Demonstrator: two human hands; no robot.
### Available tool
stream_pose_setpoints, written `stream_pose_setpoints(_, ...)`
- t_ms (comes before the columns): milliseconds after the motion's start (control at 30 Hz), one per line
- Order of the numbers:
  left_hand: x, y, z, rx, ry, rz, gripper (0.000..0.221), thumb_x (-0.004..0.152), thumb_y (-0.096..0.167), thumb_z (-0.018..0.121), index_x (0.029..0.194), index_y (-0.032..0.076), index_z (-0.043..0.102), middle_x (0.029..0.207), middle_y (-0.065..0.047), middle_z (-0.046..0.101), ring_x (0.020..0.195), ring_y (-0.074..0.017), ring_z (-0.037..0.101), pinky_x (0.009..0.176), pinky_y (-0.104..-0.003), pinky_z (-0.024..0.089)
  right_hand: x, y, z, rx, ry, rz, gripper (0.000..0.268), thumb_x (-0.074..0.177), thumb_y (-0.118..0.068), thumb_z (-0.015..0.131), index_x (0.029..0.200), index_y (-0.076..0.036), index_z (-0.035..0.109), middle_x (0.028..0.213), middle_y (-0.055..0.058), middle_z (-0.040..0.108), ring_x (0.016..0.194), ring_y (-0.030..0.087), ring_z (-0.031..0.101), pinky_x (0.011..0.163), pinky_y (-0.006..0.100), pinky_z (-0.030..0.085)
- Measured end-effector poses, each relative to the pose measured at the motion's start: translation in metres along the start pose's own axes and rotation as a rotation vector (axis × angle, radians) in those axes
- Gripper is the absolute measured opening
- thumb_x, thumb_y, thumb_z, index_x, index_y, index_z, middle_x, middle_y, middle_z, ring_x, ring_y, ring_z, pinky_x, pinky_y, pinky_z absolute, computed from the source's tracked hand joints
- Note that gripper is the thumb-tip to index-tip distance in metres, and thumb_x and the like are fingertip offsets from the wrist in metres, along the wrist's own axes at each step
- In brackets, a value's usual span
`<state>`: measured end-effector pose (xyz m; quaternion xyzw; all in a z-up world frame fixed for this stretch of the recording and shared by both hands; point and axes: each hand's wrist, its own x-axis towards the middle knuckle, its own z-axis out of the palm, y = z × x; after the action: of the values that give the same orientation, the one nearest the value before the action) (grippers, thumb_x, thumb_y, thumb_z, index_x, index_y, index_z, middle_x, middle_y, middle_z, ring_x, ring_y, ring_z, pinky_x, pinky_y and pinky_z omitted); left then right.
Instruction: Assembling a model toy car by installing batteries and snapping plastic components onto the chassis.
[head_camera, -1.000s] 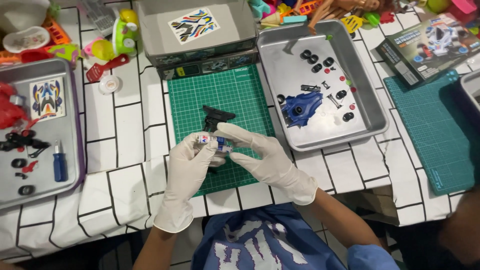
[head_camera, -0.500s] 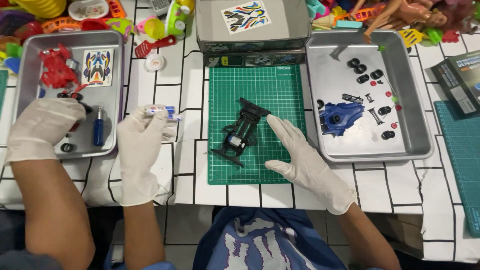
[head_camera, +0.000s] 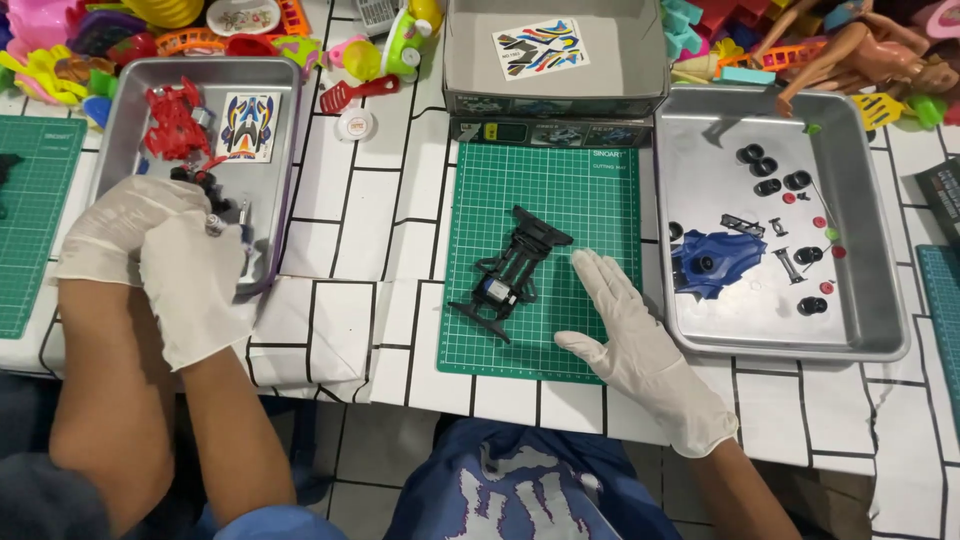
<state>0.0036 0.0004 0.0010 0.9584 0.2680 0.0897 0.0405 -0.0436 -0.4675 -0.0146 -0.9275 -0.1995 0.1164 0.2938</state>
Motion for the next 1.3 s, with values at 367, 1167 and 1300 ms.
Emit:
stream_pose_setpoints(367, 0.005, 0.019, 0.009, 0.186, -0.111, 0.11, 0.036, 0.096, 0.041, 0.065, 0.098, 0.007, 0.076, 0.085, -0.024, 0.076, 0.087, -0.0453, 0.074, 0.068, -0.056, 0.056, 0.003, 0.014, 0.008, -0.065, 0.005, -0.013, 0.106, 0.083, -0.066, 0.066, 0.164, -0.013, 0.023, 0.164, 0.021, 0.032, 0.151, 0.041, 0.026, 0.121, 0.051, 0.027)
stream_pose_setpoints(1167, -0.095, 0.173, 0.055, -0.447, -0.416, 1.148, 0.059, 0.092, -0.006, 0.044, 0.15, 0.005, 0.045, 0.103, -0.014, 0.063, 0.096, -0.0321, 0.066, 0.091, -0.04, 0.055, 0.063, -0.029, 0.007, 0.417, 0.255, 0.359, 0.04, 0.094, -0.021, 0.068, 0.134, -0.016, 0.065, 0.118, 0.01, 0.071, 0.107, 0.022, 0.068, 0.092, 0.036, 0.055)
stream_pose_setpoints(1300, -0.095, 0.166, 0.075, -0.655, -0.486, 1.129, 0.057, 0.091, -0.008, 0.038, 0.145, 0.005, 0.049, 0.09, -0.007, 0.054, 0.087, -0.0255, 0.061, 0.085, -0.037, 0.054, 0.065, -0.017, 0.013, 0.455, 0.327, 0.235, 0.027, 0.094, -0.011, 0.066, 0.121, -0.013, 0.072, 0.108, 0.006, 0.074, 0.098, 0.016, 0.071, 0.082, 0.033, 0.058)
